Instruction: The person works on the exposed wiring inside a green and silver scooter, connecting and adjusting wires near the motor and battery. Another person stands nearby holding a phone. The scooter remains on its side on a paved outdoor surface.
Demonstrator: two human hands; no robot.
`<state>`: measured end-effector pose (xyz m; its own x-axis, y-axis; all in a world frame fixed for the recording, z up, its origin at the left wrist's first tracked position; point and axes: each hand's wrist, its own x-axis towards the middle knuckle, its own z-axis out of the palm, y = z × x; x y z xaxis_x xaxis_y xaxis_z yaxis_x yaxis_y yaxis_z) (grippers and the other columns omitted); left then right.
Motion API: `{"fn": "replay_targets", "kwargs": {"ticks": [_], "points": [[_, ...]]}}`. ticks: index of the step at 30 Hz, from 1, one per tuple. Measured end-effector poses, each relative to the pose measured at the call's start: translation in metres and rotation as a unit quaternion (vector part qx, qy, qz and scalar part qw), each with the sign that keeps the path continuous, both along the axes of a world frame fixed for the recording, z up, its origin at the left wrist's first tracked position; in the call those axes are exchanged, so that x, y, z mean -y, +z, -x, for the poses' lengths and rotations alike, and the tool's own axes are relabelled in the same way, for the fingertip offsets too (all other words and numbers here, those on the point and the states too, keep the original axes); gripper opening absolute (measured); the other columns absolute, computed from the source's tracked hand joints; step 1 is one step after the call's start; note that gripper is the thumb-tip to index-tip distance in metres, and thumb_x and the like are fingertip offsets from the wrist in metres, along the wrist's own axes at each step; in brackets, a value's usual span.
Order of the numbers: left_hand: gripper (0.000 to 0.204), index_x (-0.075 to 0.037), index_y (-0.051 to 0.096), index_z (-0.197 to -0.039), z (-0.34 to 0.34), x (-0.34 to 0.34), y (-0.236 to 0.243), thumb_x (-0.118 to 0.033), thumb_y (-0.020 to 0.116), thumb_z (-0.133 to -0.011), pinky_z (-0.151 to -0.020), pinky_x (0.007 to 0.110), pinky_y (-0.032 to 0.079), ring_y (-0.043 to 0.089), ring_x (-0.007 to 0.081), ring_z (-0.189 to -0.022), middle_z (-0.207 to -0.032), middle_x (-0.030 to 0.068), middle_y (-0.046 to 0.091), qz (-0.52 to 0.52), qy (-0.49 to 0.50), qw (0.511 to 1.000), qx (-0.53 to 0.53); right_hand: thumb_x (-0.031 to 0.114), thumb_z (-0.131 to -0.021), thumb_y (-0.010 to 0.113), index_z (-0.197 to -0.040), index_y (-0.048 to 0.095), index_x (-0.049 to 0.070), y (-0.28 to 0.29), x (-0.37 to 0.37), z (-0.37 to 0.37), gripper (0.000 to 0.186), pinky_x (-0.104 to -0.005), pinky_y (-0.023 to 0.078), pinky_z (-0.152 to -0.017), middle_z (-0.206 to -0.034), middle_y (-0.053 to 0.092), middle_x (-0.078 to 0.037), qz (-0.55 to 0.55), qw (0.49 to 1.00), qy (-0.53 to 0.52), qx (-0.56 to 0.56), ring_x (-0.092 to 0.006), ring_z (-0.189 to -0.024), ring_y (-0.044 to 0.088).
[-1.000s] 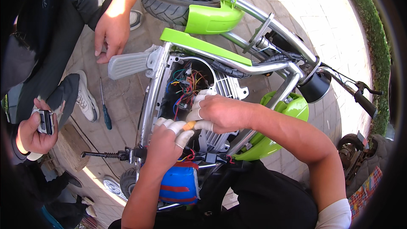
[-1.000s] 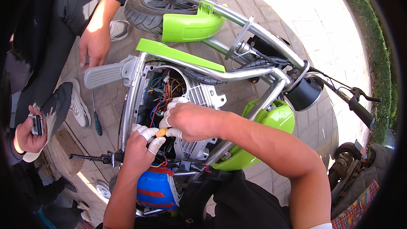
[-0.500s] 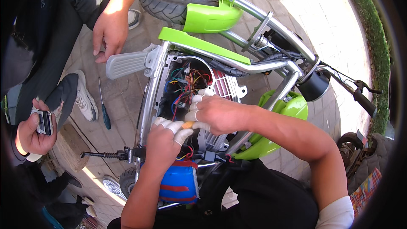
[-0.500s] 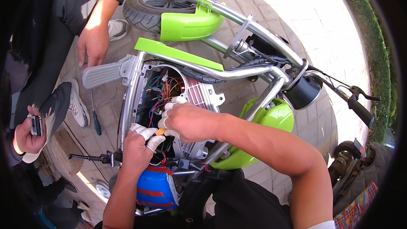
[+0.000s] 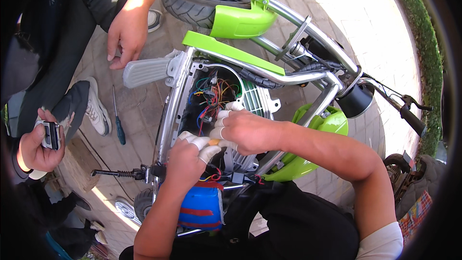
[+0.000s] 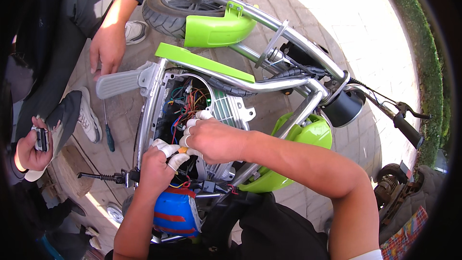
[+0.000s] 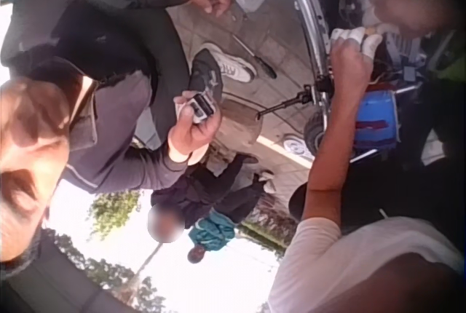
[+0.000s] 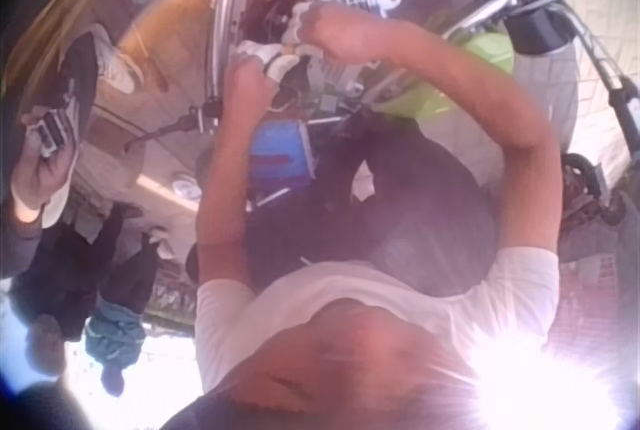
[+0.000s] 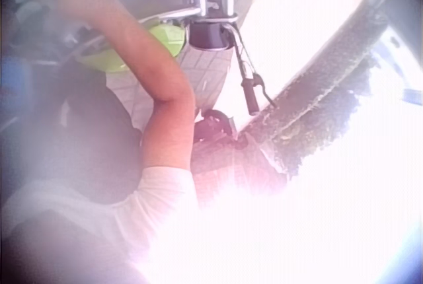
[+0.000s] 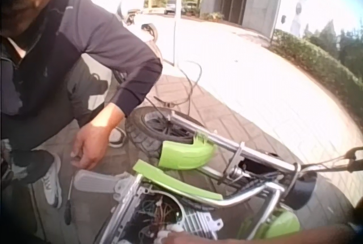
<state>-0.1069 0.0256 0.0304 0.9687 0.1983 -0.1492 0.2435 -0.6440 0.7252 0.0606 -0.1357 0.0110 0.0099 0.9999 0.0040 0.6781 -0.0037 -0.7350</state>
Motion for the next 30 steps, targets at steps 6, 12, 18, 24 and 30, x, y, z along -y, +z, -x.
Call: {"fn": "replay_targets", "kwargs": {"ticks": [6,12,18,24,30], "points": [[0.034,-0.002,0.076,-0.107,0.001,-0.004,-0.001,-0.019,0.087,-0.079,-0.077,0.043,0.051,0.064,0.035,-0.085,-0.09,0.0144,0.07,0.006,0.0,1.0,0.017,0.003,-0.069,0.07,-0.097,0.071,-0.001,0.01,0.0,-0.01,0.028,-0.0473,0.052,-0.086,-0.092,0.066,-0.015,0.04,0.999,0.014,0.0,-0.0369,-0.099,0.062],[0.03,-0.001,0.076,-0.11,0.002,-0.003,0.006,-0.013,0.083,-0.083,-0.081,0.043,0.051,0.063,0.0341,-0.088,-0.091,0.0138,0.07,0.008,0.001,1.0,-0.006,0.003,-0.071,0.069,-0.097,0.07,0.0,0.011,-0.001,-0.012,0.026,-0.0479,0.052,-0.089,-0.097,0.066,-0.016,0.057,0.998,0.014,-0.028,-0.038,-0.1,0.062],[0.027,0.0,0.076,-0.108,0.005,-0.004,-0.001,-0.009,0.081,-0.083,-0.081,0.043,0.049,0.062,0.035,-0.089,-0.089,0.0143,0.07,0.008,-0.007,1.0,0.001,0.004,-0.07,0.07,-0.093,0.07,0.0,0.007,-0.002,-0.006,0.023,-0.0482,0.052,-0.087,-0.094,0.065,-0.016,0.037,0.999,-0.001,-0.015,-0.0386,-0.098,0.063],[0.025,0.001,0.076,-0.105,0.002,0.0,0.0,-0.008,0.08,-0.082,-0.079,0.044,0.049,0.062,0.0363,-0.087,-0.089,0.0153,0.07,0.0,-0.003,1.0,0.013,0.004,-0.069,0.07,-0.092,0.07,0.001,-0.006,0.001,0.002,0.023,-0.048,0.052,-0.085,-0.093,0.065,-0.016,0.014,1.0,-0.021,-0.017,-0.0382,-0.095,0.064],[0.025,0.001,0.075,-0.105,0.003,-0.001,-0.005,-0.009,0.081,-0.083,-0.079,0.045,0.049,0.063,0.0373,-0.087,-0.089,0.0156,0.07,0.009,0.007,1.0,-0.001,0.002,-0.073,0.072,-0.116,0.07,0.002,0.008,-0.003,-0.002,0.043,-0.0478,0.052,-0.087,-0.099,0.067,-0.017,0.106,0.994,0.024,0.029,-0.0384,-0.094,0.064]]}}
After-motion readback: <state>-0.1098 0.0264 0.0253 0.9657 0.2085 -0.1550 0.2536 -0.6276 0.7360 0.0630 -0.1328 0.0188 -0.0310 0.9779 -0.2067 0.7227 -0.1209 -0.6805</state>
